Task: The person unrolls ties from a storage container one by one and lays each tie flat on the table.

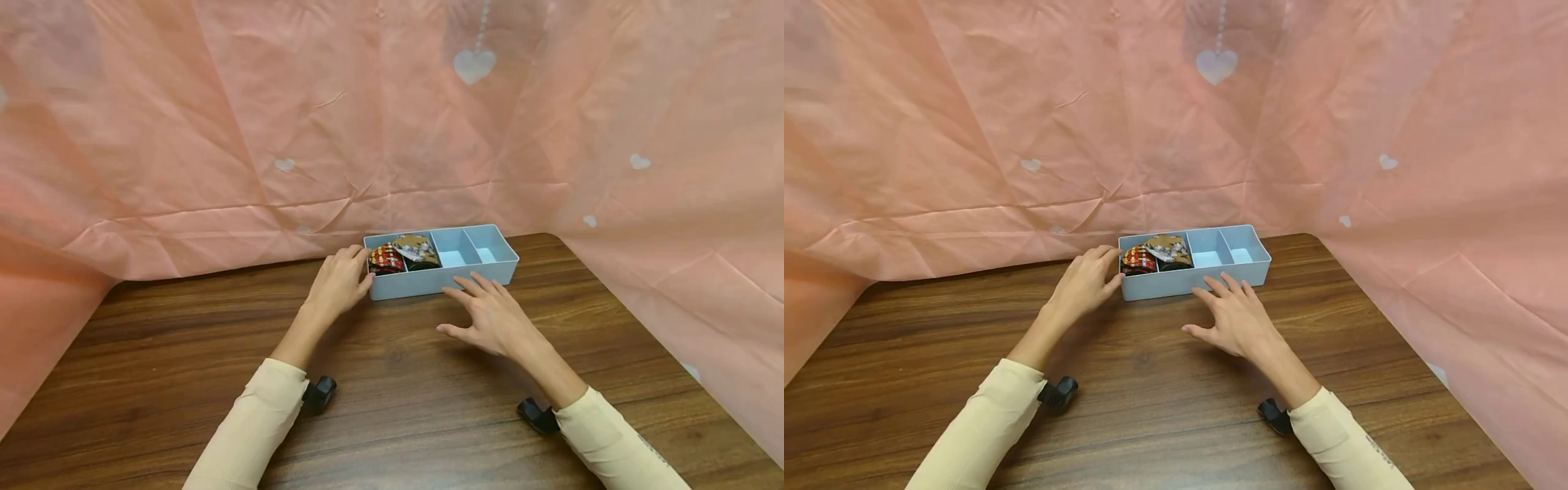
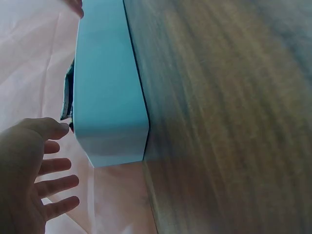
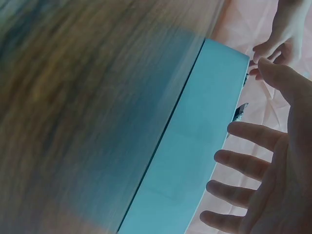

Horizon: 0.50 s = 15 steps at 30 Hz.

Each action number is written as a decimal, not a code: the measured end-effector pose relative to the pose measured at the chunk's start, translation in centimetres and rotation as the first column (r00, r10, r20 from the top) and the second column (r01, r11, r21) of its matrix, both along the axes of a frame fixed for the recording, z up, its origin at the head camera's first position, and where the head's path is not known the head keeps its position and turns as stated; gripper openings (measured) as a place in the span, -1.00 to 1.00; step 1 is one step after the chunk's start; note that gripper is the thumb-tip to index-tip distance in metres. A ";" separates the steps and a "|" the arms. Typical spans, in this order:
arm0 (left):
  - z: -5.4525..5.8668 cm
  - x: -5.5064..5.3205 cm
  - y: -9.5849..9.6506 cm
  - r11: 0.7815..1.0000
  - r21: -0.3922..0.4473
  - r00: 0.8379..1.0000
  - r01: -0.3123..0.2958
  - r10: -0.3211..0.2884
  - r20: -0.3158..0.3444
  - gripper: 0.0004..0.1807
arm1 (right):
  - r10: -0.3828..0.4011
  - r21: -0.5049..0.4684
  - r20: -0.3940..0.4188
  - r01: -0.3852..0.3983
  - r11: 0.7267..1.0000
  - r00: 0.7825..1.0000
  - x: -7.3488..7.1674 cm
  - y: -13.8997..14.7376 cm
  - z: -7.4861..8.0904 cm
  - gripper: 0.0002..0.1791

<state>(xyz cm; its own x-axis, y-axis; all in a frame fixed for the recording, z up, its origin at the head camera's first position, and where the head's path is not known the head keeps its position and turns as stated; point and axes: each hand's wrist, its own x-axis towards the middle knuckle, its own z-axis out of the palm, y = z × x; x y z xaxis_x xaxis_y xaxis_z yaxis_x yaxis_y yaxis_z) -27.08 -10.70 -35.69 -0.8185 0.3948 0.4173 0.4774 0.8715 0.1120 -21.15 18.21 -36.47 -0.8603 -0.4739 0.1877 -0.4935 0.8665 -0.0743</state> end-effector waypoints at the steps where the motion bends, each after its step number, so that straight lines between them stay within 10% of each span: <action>1: 0.1 -0.1 0.0 1.000 0.000 1.000 0.001 -0.001 -0.003 -0.52 | 0.000 0.000 0.001 0.000 1.000 1.000 0.0 0.0 0.0 -0.22; 15: 0.0 -1.3 0.3 1.000 0.019 0.999 0.008 -0.009 0.050 -0.51 | 0.018 0.003 -0.002 -0.018 1.000 1.000 -0.3 -0.3 0.0 -0.20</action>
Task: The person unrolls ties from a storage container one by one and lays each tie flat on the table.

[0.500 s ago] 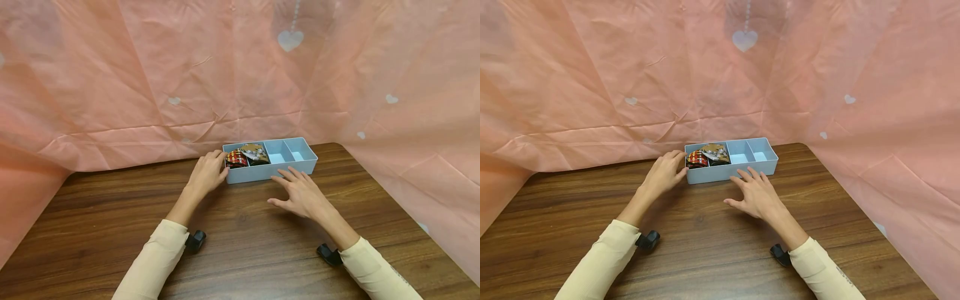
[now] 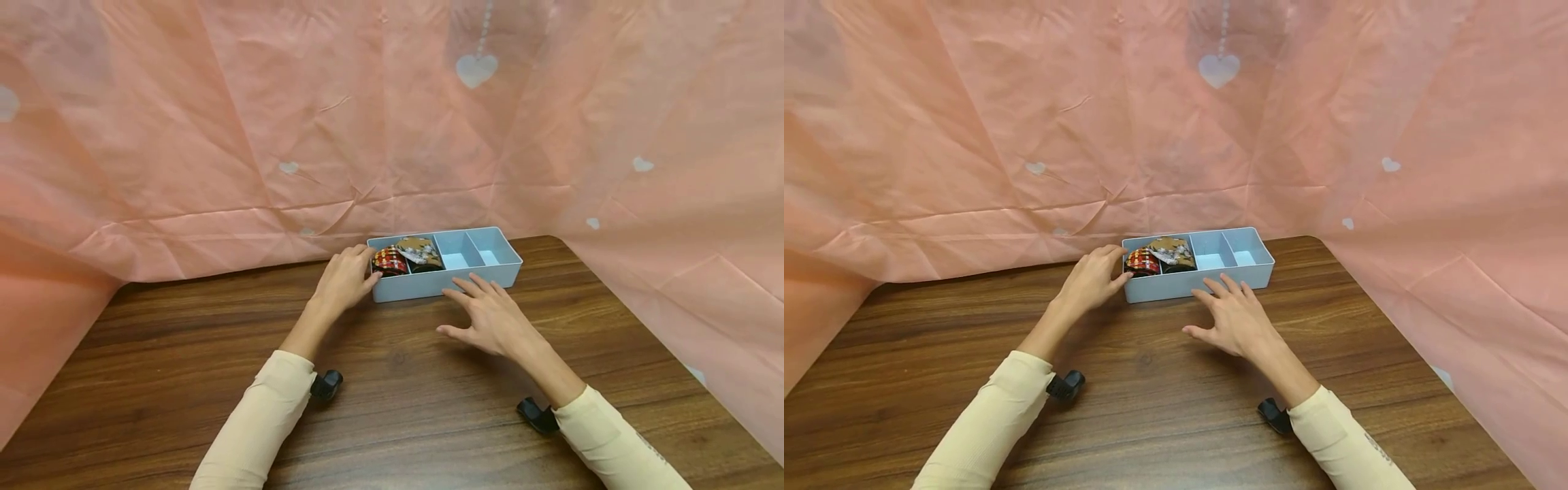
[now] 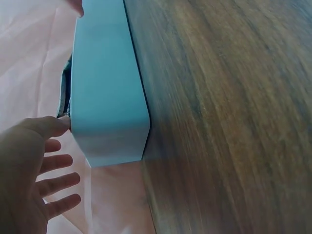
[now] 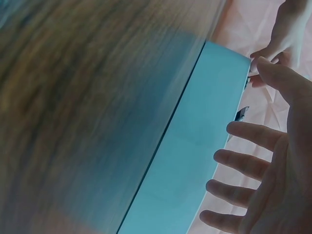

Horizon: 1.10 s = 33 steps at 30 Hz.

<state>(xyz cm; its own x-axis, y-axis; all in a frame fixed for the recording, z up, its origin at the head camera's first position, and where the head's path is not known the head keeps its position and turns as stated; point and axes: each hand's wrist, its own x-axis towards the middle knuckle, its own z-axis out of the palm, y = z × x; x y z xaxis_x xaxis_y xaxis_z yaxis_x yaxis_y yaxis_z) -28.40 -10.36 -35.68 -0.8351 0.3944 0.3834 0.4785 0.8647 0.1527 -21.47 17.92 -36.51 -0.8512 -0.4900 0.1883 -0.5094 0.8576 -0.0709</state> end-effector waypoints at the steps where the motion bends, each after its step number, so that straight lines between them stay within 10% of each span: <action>1: 0.0 0.0 0.0 1.000 -0.002 1.000 -0.001 0.001 0.004 -0.51 | 0.002 0.000 0.001 -0.002 1.000 1.000 0.0 -0.1 0.0 -0.20; 33: 0.0 -0.1 0.7 0.995 -0.039 0.993 -0.097 0.099 0.064 -0.50 | 0.052 0.018 -0.017 -0.052 0.998 0.998 -1.3 -1.6 0.1 -0.22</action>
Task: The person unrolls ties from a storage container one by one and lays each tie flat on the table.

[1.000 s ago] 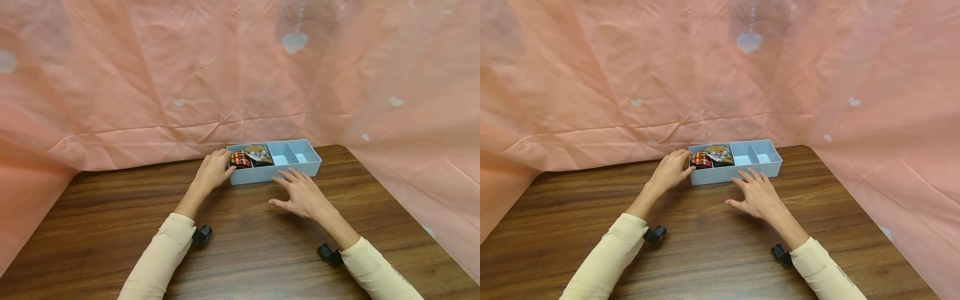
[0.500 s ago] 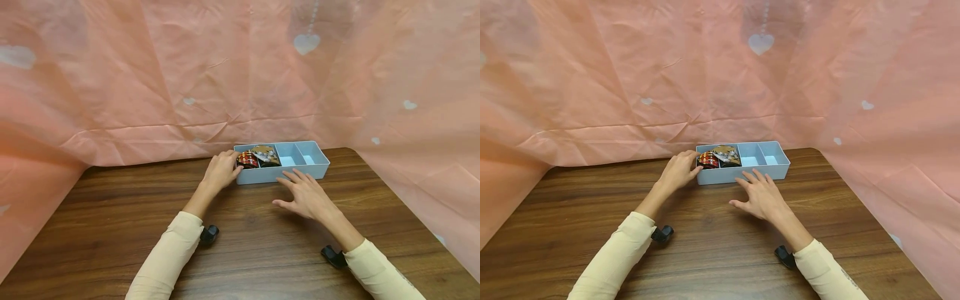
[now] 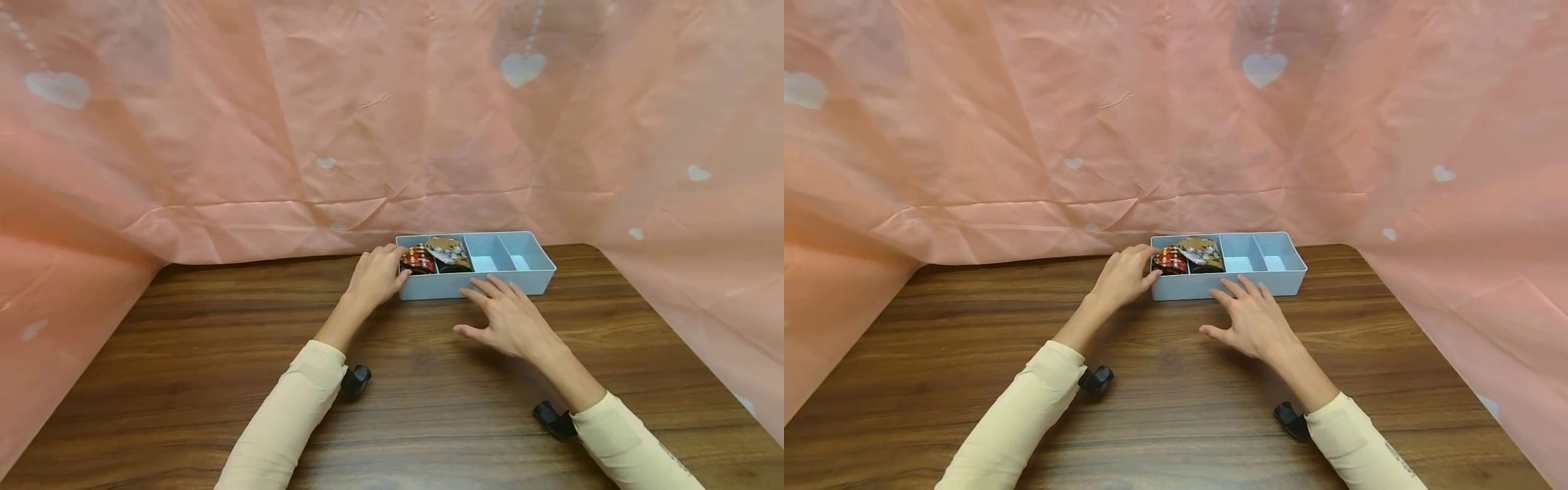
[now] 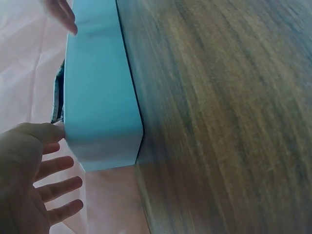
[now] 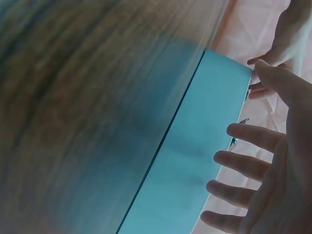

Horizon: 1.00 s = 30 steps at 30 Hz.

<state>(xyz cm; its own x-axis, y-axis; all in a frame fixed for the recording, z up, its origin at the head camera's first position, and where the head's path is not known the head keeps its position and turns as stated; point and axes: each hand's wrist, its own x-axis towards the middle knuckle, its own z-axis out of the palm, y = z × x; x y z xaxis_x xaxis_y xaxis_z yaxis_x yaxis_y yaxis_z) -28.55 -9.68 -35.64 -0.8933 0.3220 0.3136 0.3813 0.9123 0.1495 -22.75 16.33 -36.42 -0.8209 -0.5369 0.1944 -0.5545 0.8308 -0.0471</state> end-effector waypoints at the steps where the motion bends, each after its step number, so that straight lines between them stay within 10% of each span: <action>1: 0.1 0.0 0.1 1.000 -0.005 1.000 -0.002 0.002 0.003 -0.49 | 0.001 0.000 -0.002 -0.001 1.000 1.000 0.0 0.0 0.0 -0.22; 30: 0.6 -0.1 0.1 1.000 -0.007 0.999 -0.017 0.018 0.027 -0.51 | 0.028 -0.015 -0.048 -0.029 0.999 0.998 -0.2 0.2 0.1 -0.22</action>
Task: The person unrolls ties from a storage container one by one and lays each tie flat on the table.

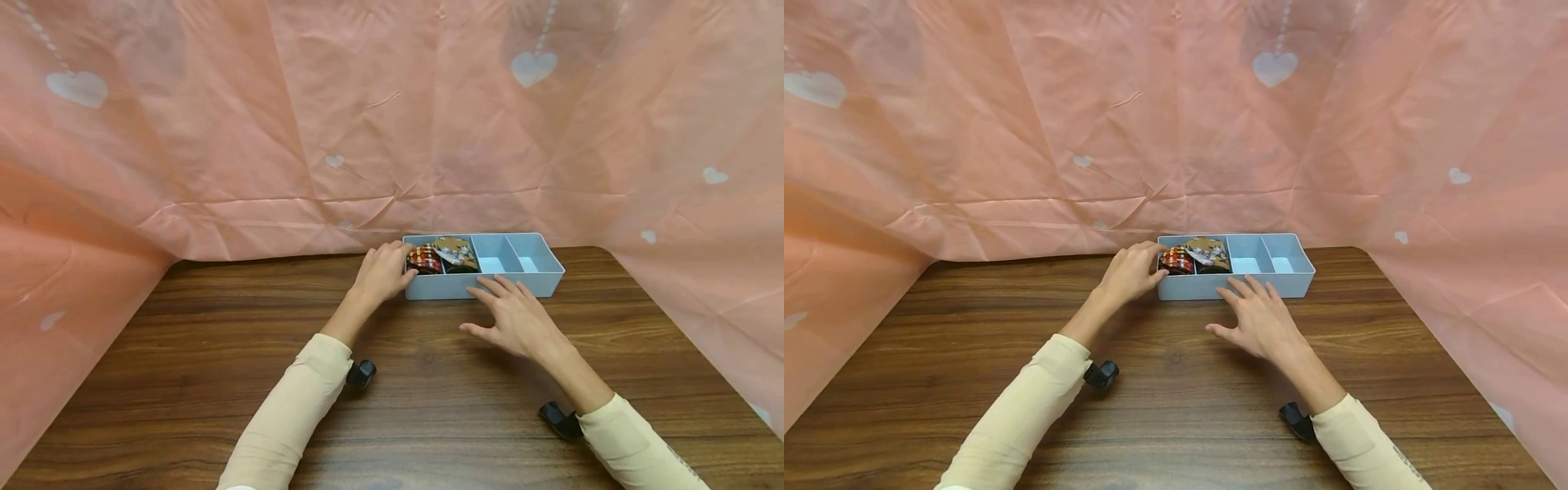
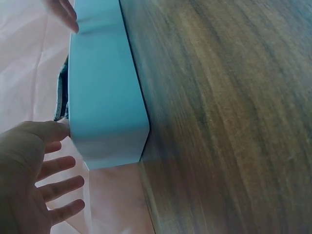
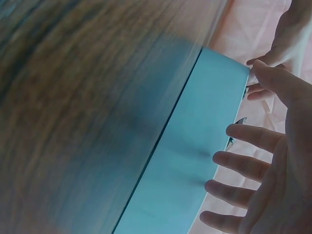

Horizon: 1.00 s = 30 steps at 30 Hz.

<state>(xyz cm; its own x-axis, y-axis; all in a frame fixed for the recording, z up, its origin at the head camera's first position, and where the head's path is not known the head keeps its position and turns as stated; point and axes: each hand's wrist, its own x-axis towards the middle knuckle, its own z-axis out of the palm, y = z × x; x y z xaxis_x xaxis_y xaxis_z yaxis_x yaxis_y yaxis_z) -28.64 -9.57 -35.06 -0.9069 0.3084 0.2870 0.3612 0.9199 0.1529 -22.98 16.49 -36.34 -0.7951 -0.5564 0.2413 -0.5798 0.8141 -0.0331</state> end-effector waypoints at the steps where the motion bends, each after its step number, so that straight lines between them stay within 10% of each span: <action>1: 0.1 -0.1 0.0 1.000 -0.001 1.000 0.004 -0.004 -0.002 -0.51 | -0.003 -0.001 0.002 0.003 1.000 1.000 0.0 0.0 0.0 -0.22; 19: 1.1 -2.7 0.3 0.989 0.144 0.972 -0.014 -0.020 0.233 -0.32 | -0.003 -0.004 0.005 0.003 1.000 1.000 0.0 0.1 0.3 -0.23; 30: 1.3 -3.5 0.8 0.992 0.125 0.965 -0.006 -0.027 0.261 -0.29 | -0.016 -0.002 0.009 0.016 1.000 1.000 0.1 0.2 0.2 -0.23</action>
